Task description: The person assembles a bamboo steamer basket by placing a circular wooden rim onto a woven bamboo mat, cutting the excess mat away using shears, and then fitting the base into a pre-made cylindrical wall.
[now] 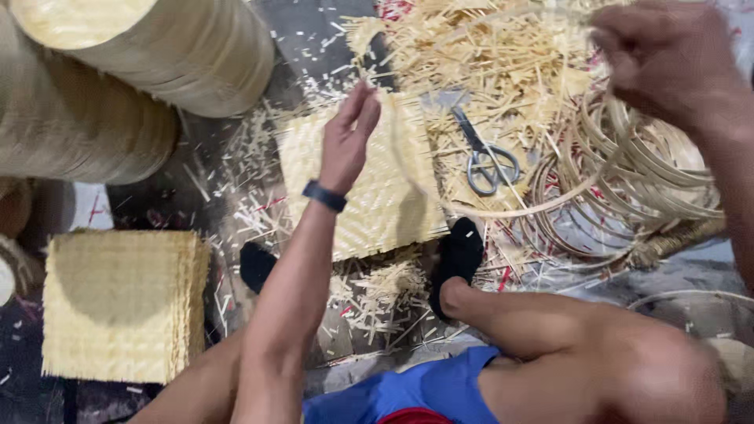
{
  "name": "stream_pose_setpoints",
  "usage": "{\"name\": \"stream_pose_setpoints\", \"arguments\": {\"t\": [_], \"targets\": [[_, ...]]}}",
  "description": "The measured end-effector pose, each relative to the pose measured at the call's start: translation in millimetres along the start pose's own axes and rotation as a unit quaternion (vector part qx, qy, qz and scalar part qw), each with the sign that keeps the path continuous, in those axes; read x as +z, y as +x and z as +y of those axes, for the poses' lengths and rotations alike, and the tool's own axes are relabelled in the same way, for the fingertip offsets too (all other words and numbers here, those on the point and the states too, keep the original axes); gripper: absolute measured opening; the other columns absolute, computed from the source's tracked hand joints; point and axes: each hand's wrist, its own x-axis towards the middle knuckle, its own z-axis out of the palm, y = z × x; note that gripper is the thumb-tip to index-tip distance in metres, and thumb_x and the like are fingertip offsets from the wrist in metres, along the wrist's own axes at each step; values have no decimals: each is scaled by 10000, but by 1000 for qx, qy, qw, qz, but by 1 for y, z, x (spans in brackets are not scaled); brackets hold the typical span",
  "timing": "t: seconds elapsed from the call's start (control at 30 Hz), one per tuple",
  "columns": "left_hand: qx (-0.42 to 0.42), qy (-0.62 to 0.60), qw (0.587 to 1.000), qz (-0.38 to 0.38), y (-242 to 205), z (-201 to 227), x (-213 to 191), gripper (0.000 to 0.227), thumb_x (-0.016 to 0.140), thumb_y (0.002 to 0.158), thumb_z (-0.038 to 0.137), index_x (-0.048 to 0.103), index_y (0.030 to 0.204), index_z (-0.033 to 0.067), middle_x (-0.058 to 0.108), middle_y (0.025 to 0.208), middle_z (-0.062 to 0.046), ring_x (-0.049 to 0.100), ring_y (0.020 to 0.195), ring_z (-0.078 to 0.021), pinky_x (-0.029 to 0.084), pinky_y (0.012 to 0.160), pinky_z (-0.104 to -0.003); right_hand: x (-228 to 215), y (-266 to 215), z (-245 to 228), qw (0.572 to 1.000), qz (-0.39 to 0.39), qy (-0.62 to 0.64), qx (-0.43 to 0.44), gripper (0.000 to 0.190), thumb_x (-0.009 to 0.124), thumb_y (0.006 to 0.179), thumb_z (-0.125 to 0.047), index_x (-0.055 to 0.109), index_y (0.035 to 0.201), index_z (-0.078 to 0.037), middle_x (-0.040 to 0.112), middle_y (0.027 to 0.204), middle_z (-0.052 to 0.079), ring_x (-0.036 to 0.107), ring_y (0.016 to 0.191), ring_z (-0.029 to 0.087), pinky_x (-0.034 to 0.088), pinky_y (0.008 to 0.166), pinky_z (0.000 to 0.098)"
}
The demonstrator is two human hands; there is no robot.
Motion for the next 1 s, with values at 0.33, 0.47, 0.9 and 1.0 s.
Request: {"name": "stream_pose_setpoints", "arguments": {"t": [0.33,0.47,0.9,1.0], "targets": [[-328,-445,825,117,-14,29,-78,298,618,1005,363,663,921,81,517,606,23,423,467,-75,285,388,-226,43,44,-52,722,-132,588,341,419,589,1059,-448,660,931,-56,603,745,11,570,603,112,526,588,267],[-323,-476,813,87,-30,25,-89,364,642,989,367,622,754,89,460,511,31,384,402,-85,275,345,-237,89,29,-61,564,-119,750,325,516,663,1052,-552,587,782,-119,354,569,-53,337,484,73,324,453,240],[-271,-522,782,204,-62,20,-88,425,636,1002,357,557,672,101,441,516,19,381,418,-96,299,359,-239,115,2,-88,478,-50,789,381,470,657,1025,-528,659,848,-92,433,633,-30,413,536,109,357,486,253],[-300,-525,770,204,-69,5,-85,427,622,1001,360,560,670,98,447,527,9,392,435,-118,315,372,-248,142,-6,-93,455,3,806,379,507,706,989,-527,527,711,-143,338,550,-29,322,459,109,266,414,271]]}}
